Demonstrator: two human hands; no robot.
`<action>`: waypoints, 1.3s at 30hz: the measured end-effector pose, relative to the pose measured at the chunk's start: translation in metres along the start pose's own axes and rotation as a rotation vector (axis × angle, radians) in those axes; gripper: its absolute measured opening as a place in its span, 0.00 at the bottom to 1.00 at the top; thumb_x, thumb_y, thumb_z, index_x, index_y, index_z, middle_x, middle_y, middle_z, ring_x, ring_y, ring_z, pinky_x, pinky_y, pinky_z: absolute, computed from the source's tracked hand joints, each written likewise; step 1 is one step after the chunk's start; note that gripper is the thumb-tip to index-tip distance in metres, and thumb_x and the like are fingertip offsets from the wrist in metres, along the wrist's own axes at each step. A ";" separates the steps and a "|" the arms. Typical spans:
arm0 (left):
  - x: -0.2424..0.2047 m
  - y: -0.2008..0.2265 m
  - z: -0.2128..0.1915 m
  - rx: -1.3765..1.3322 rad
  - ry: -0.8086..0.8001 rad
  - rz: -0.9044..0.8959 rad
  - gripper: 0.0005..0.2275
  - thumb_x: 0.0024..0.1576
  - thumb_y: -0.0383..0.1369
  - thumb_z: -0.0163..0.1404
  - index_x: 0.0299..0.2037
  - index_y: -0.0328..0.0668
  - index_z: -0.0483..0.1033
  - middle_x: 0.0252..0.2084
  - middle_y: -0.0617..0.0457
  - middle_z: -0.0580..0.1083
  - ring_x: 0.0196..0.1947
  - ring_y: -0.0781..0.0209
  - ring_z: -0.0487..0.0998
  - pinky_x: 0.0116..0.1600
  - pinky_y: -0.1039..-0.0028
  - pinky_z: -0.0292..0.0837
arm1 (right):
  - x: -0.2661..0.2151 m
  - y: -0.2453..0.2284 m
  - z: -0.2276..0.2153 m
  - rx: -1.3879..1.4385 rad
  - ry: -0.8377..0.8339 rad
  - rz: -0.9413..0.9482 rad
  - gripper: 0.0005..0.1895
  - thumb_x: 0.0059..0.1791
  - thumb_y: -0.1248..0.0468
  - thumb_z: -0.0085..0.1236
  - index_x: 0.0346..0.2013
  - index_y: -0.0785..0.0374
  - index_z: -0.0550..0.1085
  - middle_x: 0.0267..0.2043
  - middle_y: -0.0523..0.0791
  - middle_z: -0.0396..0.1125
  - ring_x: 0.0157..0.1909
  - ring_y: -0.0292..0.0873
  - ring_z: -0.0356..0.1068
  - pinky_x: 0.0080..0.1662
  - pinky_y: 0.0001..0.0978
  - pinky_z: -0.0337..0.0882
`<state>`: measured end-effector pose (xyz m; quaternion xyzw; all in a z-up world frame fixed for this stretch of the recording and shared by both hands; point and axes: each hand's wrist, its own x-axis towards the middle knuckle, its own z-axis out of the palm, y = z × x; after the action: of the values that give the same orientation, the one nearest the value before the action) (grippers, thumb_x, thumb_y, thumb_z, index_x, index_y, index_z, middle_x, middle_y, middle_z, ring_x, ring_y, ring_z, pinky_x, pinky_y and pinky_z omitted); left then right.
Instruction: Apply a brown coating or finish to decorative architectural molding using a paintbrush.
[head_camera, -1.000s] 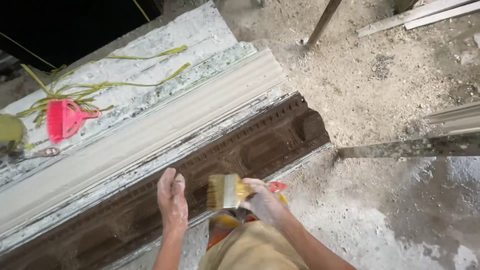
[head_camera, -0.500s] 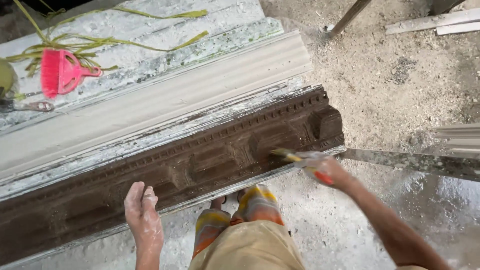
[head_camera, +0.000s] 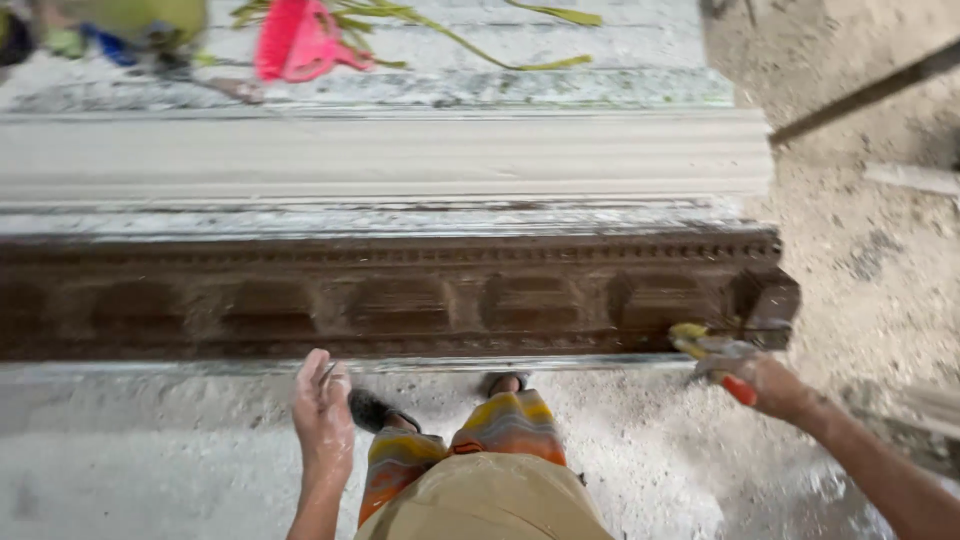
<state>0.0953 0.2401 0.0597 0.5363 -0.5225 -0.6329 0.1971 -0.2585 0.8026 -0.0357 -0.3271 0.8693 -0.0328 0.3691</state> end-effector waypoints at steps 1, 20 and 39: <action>0.005 -0.006 -0.019 0.034 0.001 0.039 0.25 0.57 0.25 0.44 0.67 0.28 0.61 0.62 0.41 0.69 0.56 0.54 0.72 0.62 0.71 0.64 | 0.026 -0.032 0.007 -0.044 0.023 -0.196 0.25 0.52 0.43 0.34 0.48 0.40 0.80 0.67 0.37 0.65 0.20 0.33 0.70 0.26 0.29 0.79; 0.121 -0.080 -0.454 -0.386 0.383 0.057 0.20 0.58 0.27 0.42 0.61 0.31 0.70 0.50 0.43 0.74 0.46 0.56 0.74 0.55 0.73 0.68 | 0.337 -0.875 0.066 0.055 -0.262 -0.876 0.15 0.52 0.52 0.43 0.43 0.55 0.74 0.40 0.47 0.78 0.29 0.45 0.75 0.32 0.42 0.76; 0.381 -0.066 -0.778 -0.506 0.735 -0.025 0.19 0.59 0.30 0.48 0.60 0.31 0.70 0.58 0.42 0.75 0.56 0.54 0.77 0.60 0.70 0.73 | 0.598 -1.563 0.206 -0.128 -0.077 -1.251 0.10 0.49 0.61 0.53 0.46 0.54 0.72 0.28 0.43 0.72 0.25 0.47 0.70 0.34 0.43 0.67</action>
<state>0.6720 -0.3939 -0.0839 0.6669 -0.2399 -0.5104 0.4870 0.4220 -0.7389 -0.0894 -0.7962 0.4996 -0.1787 0.2906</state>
